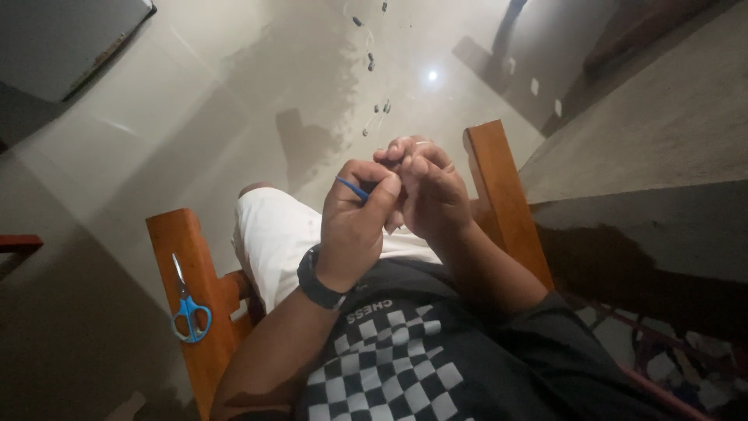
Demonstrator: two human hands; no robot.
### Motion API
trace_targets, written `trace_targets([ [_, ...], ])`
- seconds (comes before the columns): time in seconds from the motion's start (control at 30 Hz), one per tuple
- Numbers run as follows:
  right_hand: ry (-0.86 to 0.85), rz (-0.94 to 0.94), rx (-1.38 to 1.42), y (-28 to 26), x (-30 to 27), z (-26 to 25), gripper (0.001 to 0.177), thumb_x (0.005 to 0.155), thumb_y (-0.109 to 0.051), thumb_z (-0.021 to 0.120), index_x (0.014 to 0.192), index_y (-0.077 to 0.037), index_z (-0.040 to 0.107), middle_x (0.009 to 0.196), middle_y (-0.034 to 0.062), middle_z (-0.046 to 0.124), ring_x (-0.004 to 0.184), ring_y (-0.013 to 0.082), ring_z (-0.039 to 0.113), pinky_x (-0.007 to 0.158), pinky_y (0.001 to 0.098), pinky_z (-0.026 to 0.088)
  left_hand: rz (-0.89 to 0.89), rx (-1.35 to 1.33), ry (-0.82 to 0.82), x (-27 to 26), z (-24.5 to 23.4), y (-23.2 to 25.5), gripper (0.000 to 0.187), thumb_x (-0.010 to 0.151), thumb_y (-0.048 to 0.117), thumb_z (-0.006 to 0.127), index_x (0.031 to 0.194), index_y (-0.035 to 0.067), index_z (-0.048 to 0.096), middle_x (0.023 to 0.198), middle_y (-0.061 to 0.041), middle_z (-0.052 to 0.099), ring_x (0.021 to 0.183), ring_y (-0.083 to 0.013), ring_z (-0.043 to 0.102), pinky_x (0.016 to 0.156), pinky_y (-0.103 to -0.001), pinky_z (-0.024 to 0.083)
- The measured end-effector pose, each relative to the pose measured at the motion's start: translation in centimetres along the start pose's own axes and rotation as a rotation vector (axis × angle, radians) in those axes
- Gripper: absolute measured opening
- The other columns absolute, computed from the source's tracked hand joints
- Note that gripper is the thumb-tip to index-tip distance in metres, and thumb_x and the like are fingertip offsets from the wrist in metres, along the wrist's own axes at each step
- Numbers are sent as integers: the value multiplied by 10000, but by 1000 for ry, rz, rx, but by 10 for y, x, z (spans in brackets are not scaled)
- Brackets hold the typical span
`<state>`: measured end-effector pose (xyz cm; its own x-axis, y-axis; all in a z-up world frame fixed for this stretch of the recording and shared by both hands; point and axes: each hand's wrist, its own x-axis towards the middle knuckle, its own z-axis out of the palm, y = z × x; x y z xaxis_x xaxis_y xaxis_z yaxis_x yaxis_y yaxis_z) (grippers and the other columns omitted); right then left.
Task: Repairing a fishing net by threading line through the mesh using a netting needle and cutting it with scissors.
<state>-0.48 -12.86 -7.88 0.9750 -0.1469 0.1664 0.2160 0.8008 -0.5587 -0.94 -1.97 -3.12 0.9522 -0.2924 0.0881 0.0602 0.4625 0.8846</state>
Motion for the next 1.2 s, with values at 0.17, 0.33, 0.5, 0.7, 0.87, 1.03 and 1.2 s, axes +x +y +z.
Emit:
trace_targets([
  [0.17, -87, 62, 100, -2, -4, -11, 102, 870, -67, 448, 845, -7, 526, 970, 151, 488, 1075, 330, 530, 598, 456, 537, -9, -5, 30, -2, -2, 3, 103, 865, 61, 523, 864, -37, 491, 520, -127, 517, 389, -128, 516, 352, -191, 398],
  [0.33, -35, 42, 40, -7, -4, 0, 90, 877, -106, 439, 849, -67, 516, 929, 108, 509, 1019, 305, 566, 791, 418, 500, 74, 48, 4, -3, 1, 7, 86, 853, 60, 541, 836, -15, 503, 562, -115, 557, 419, -93, 516, 379, -181, 409],
  [0.5, -50, 17, 56, -4, -5, -10, 97, 894, -104, 411, 911, -76, 503, 927, 107, 509, 1008, 371, 567, 862, 468, 466, 209, 364, 55, -4, 1, 28, 44, 803, 54, 597, 808, 18, 571, 523, -51, 527, 465, -98, 483, 433, -199, 396],
  [0.7, -55, -27, 37, -5, -4, -13, 57, 876, -102, 466, 889, -80, 516, 939, 103, 521, 996, 371, 570, 882, 521, 428, 369, 581, 13, -1, 2, 48, 38, 762, 28, 629, 798, 35, 620, 742, -117, 599, 591, -197, 554, 527, -280, 448],
  [0.87, -86, -18, 75, -8, -6, -6, 81, 882, -147, 487, 898, -70, 505, 889, 92, 530, 1033, 326, 554, 919, 487, 418, 268, 400, -56, 1, 16, 64, 53, 821, 48, 567, 812, -3, 562, 706, -98, 626, 544, -100, 548, 516, -230, 460],
  [1.03, -143, -15, 35, -13, -4, -10, 68, 872, -159, 507, 882, -92, 509, 860, 85, 525, 1042, 324, 542, 935, 509, 385, 205, 360, -153, 4, 11, 60, 82, 838, 58, 535, 777, 9, 558, 573, -89, 578, 459, -113, 519, 466, -221, 445],
  [1.2, -183, -4, 32, -13, -4, -16, 79, 845, -142, 535, 888, -77, 519, 832, 103, 533, 1040, 340, 536, 935, 548, 371, 232, 435, -159, 8, 11, 62, 60, 845, 55, 530, 809, 10, 544, 607, -103, 593, 472, -130, 522, 487, -244, 445],
])
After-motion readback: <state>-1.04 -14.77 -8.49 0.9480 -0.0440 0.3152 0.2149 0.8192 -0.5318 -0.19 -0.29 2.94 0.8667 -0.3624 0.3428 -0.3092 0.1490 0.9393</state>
